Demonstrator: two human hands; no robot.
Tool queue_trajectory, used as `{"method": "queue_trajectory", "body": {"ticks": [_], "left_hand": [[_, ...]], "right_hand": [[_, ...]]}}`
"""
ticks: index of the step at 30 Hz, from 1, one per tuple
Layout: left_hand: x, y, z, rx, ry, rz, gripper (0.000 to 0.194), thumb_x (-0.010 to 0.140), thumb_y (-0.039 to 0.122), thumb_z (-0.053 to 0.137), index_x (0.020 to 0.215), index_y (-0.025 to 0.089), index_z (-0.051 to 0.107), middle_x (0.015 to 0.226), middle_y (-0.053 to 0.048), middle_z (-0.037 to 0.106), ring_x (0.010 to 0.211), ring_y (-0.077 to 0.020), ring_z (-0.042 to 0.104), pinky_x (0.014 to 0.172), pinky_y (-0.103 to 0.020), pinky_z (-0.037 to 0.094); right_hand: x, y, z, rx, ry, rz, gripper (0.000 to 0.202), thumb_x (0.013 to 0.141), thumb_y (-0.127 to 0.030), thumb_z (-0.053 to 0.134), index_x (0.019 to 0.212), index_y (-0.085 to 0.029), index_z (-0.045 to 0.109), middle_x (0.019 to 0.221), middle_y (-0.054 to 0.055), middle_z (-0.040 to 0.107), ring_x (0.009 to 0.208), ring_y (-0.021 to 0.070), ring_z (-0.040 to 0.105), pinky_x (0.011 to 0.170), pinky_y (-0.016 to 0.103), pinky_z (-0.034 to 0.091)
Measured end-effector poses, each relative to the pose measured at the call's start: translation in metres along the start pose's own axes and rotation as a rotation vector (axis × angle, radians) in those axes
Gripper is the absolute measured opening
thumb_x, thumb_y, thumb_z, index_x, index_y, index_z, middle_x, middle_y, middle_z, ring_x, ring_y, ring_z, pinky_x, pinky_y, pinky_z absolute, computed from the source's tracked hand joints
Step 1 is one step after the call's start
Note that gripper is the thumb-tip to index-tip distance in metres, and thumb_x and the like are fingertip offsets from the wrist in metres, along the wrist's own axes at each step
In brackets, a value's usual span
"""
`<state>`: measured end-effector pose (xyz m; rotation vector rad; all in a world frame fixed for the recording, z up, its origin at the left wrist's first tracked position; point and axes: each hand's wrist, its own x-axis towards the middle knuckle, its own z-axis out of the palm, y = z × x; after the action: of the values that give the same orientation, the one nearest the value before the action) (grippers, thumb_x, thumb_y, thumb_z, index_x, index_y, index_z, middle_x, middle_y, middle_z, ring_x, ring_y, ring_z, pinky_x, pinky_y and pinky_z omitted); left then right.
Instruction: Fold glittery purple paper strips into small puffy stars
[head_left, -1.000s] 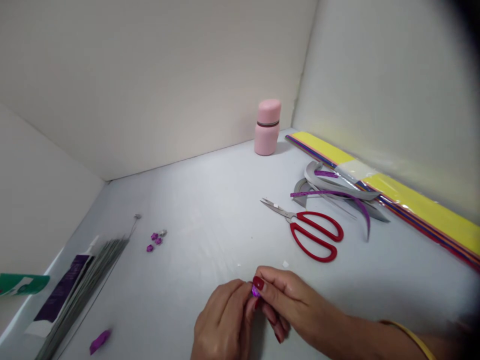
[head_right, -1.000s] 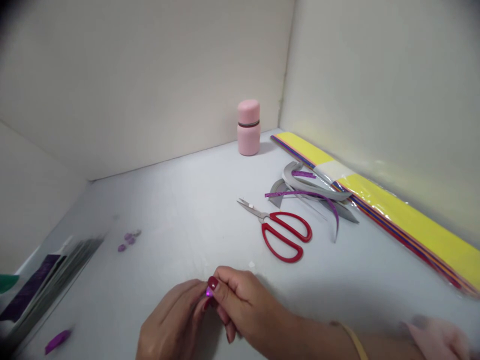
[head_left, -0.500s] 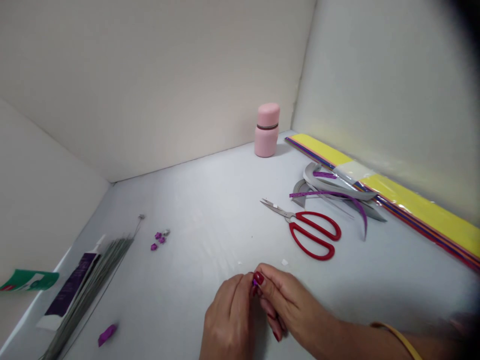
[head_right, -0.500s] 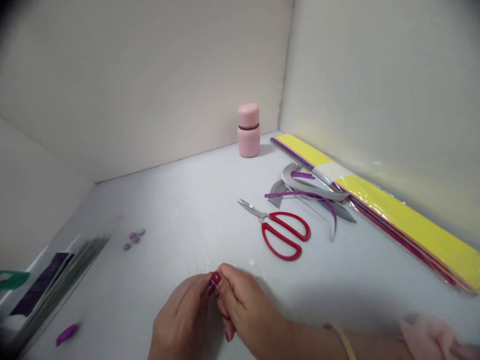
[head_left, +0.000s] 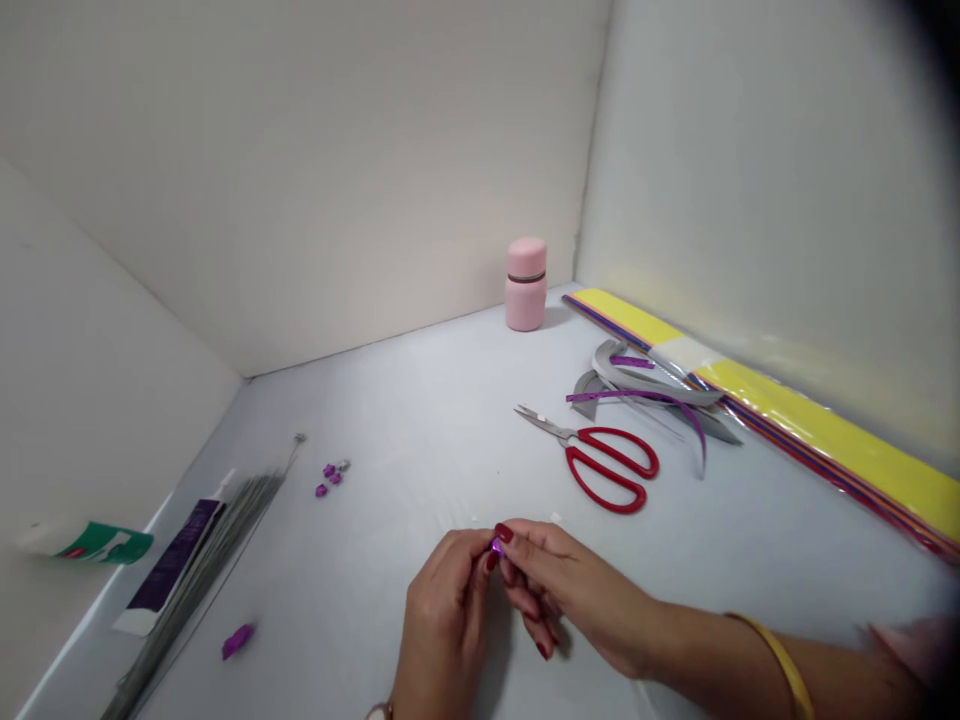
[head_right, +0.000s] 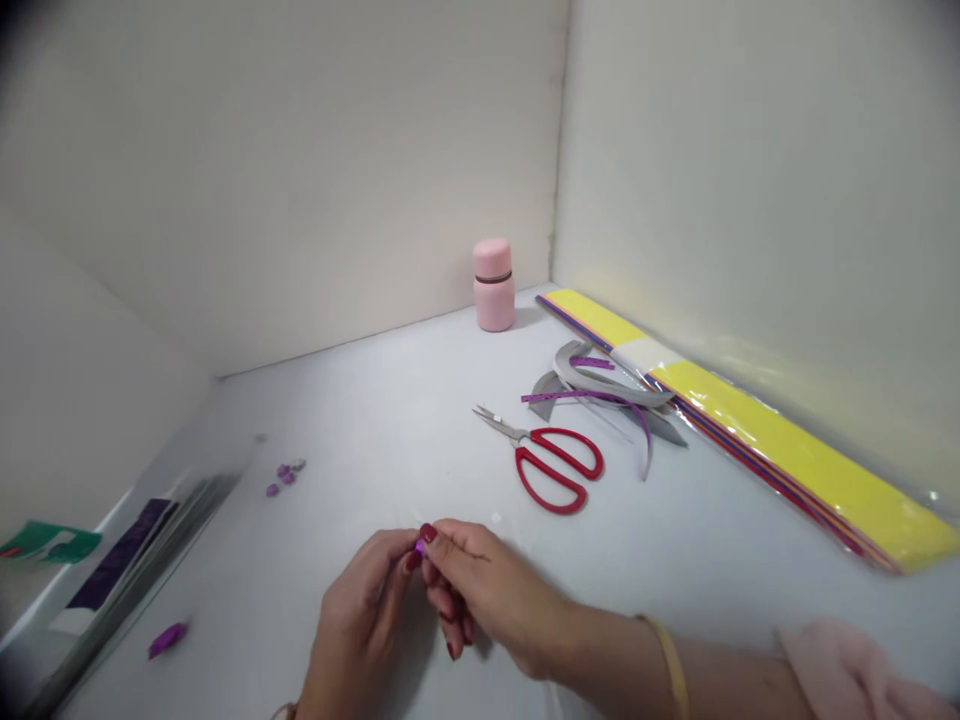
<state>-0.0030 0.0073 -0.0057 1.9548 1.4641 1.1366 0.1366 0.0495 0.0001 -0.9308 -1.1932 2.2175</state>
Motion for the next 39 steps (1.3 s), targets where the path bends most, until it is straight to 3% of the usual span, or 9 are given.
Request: {"method": "queue_trajectory", "body": {"ticks": [3,7,13,17,24,29,33,39], "left_hand": [[-0.002,-0.001,-0.003,0.039,0.017,0.015,0.02,0.089,0.01,0.042,0.099,0.016,0.059,0.085,-0.005,0.066,0.078,-0.0131,0.063,0.069,-0.022,0.048],[-0.001,-0.002,-0.006,0.095,-0.013,0.105,0.02,0.087,0.007,0.044,0.098,0.016,0.058,0.083,-0.004,0.066,0.075,-0.0122,0.062,0.068,-0.02,0.047],[0.002,-0.005,-0.007,-0.146,-0.048,-0.068,0.019,0.088,0.012,0.044,0.091,0.022,0.06,0.078,0.001,0.065,0.07,-0.0111,0.062,0.064,-0.019,0.046],[0.0,-0.011,-0.005,-0.112,-0.043,-0.027,0.022,0.087,0.01,0.045,0.096,0.024,0.06,0.081,0.001,0.066,0.073,-0.0114,0.062,0.067,-0.019,0.046],[-0.003,-0.012,0.008,0.094,0.037,0.002,0.02,0.086,0.009,0.043,0.089,0.02,0.059,0.072,-0.003,0.063,0.066,-0.0147,0.059,0.063,-0.023,0.047],[0.0,-0.009,0.009,0.018,0.034,-0.016,0.022,0.087,0.008,0.04,0.092,0.019,0.058,0.078,-0.004,0.064,0.071,-0.0146,0.06,0.065,-0.025,0.047],[-0.003,-0.005,0.007,0.019,0.135,-0.031,0.019,0.085,0.012,0.047,0.101,0.019,0.055,0.089,-0.006,0.063,0.082,-0.0177,0.06,0.072,-0.029,0.047],[-0.007,0.001,0.007,0.052,0.197,-0.008,0.018,0.085,0.009,0.049,0.098,0.019,0.058,0.083,-0.005,0.065,0.075,-0.0163,0.061,0.069,-0.027,0.047]], "right_hand": [[-0.001,-0.001,-0.002,0.051,-0.052,-0.007,0.033,0.087,-0.046,0.042,0.069,-0.019,0.042,0.047,-0.009,0.043,0.03,0.0037,0.039,0.033,0.015,0.029],[-0.001,0.001,-0.002,0.038,-0.026,0.008,0.036,0.087,-0.05,0.04,0.069,-0.019,0.043,0.046,-0.009,0.043,0.03,0.004,0.039,0.033,0.015,0.029],[0.002,0.001,-0.009,-0.033,-0.082,0.047,0.037,0.086,-0.051,0.043,0.07,-0.018,0.043,0.049,-0.009,0.041,0.032,0.0027,0.037,0.033,0.014,0.029],[0.003,0.004,-0.009,-0.065,-0.073,0.014,0.04,0.085,-0.055,0.042,0.069,-0.019,0.039,0.052,-0.009,0.039,0.033,0.0019,0.035,0.034,0.013,0.03],[0.002,0.007,-0.005,-0.142,0.0,-0.021,0.047,0.082,-0.064,0.04,0.068,-0.019,0.037,0.051,-0.01,0.037,0.033,0.0013,0.033,0.035,0.014,0.028],[0.004,0.006,-0.001,-0.164,0.093,-0.036,0.045,0.082,-0.061,0.042,0.068,-0.019,0.038,0.051,-0.01,0.038,0.035,0.0019,0.034,0.036,0.015,0.028],[0.005,0.007,0.001,-0.106,0.124,-0.067,0.041,0.087,-0.056,0.04,0.07,-0.019,0.04,0.052,-0.009,0.04,0.037,0.0031,0.038,0.038,0.015,0.028],[0.002,0.007,0.002,-0.173,0.108,-0.078,0.042,0.088,-0.056,0.037,0.07,-0.018,0.042,0.052,-0.008,0.042,0.041,0.0051,0.042,0.041,0.016,0.031]]}}
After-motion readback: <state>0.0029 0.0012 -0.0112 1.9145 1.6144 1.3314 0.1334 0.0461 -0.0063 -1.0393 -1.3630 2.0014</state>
